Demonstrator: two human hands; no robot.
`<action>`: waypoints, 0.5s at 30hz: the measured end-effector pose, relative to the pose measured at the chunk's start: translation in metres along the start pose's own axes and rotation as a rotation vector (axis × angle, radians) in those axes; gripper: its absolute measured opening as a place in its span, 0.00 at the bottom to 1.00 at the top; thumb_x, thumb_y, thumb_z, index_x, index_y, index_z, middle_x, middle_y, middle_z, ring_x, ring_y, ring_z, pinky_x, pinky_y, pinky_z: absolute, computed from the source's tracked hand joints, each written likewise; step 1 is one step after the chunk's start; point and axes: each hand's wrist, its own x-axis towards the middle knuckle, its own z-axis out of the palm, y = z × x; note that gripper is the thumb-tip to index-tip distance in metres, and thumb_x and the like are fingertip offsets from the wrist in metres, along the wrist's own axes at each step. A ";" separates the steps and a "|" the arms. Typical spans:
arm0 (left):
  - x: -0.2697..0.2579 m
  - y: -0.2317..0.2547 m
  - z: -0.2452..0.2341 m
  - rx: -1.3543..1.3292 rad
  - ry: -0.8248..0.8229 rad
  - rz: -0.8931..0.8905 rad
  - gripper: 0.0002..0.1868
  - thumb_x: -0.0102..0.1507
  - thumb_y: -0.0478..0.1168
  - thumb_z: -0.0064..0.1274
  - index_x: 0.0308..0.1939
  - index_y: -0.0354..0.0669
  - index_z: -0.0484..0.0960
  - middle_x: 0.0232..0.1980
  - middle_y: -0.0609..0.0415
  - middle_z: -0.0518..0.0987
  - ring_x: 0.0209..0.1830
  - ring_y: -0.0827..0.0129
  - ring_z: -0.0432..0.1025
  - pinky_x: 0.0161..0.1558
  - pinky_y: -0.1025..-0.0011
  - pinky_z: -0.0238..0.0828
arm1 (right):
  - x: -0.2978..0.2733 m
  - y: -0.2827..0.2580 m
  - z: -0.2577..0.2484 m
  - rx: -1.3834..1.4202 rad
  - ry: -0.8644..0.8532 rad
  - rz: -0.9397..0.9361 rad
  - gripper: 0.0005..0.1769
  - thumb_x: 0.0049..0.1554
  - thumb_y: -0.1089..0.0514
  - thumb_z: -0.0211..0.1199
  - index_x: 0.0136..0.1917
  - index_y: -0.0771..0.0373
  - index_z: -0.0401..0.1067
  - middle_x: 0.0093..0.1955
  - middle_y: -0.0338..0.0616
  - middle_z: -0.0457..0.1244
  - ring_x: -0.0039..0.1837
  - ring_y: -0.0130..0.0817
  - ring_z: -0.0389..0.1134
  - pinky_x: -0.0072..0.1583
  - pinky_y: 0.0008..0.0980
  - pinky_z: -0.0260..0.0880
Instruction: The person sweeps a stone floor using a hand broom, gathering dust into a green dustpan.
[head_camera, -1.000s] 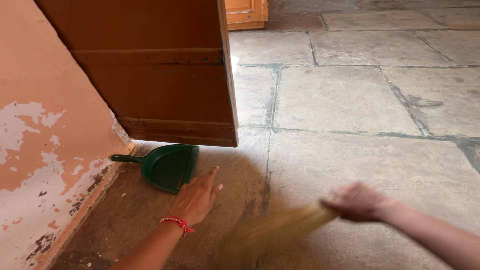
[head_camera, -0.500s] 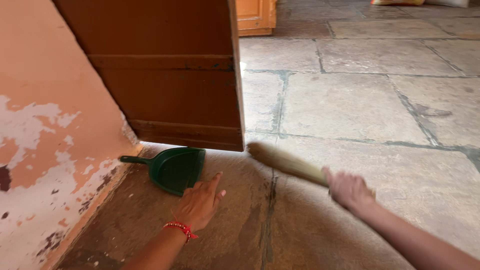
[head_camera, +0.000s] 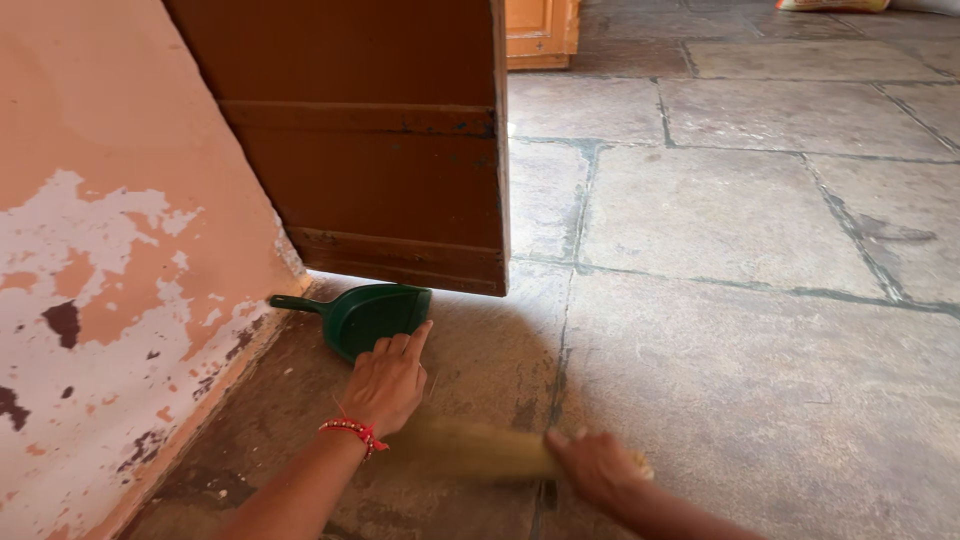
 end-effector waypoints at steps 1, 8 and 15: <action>-0.002 0.000 -0.003 0.005 -0.002 -0.005 0.32 0.67 0.43 0.41 0.76 0.49 0.55 0.58 0.49 0.73 0.60 0.57 0.67 0.58 0.54 0.64 | 0.010 0.008 -0.005 0.008 0.017 0.073 0.19 0.67 0.60 0.49 0.71 0.58 0.55 0.42 0.50 0.64 0.34 0.35 0.65 0.31 0.30 0.70; -0.019 -0.002 -0.028 0.033 -0.078 -0.064 0.35 0.68 0.42 0.40 0.78 0.50 0.49 0.60 0.49 0.72 0.61 0.57 0.66 0.61 0.55 0.63 | 0.025 0.075 -0.043 0.119 0.080 0.522 0.18 0.71 0.55 0.41 0.73 0.57 0.54 0.38 0.44 0.64 0.32 0.28 0.63 0.29 0.27 0.66; -0.023 -0.003 -0.064 0.158 -0.161 -0.070 0.37 0.67 0.43 0.41 0.79 0.51 0.47 0.63 0.48 0.70 0.64 0.55 0.64 0.63 0.53 0.62 | -0.010 0.036 -0.012 0.253 0.116 0.288 0.29 0.63 0.59 0.52 0.76 0.59 0.50 0.37 0.45 0.66 0.30 0.30 0.65 0.28 0.27 0.67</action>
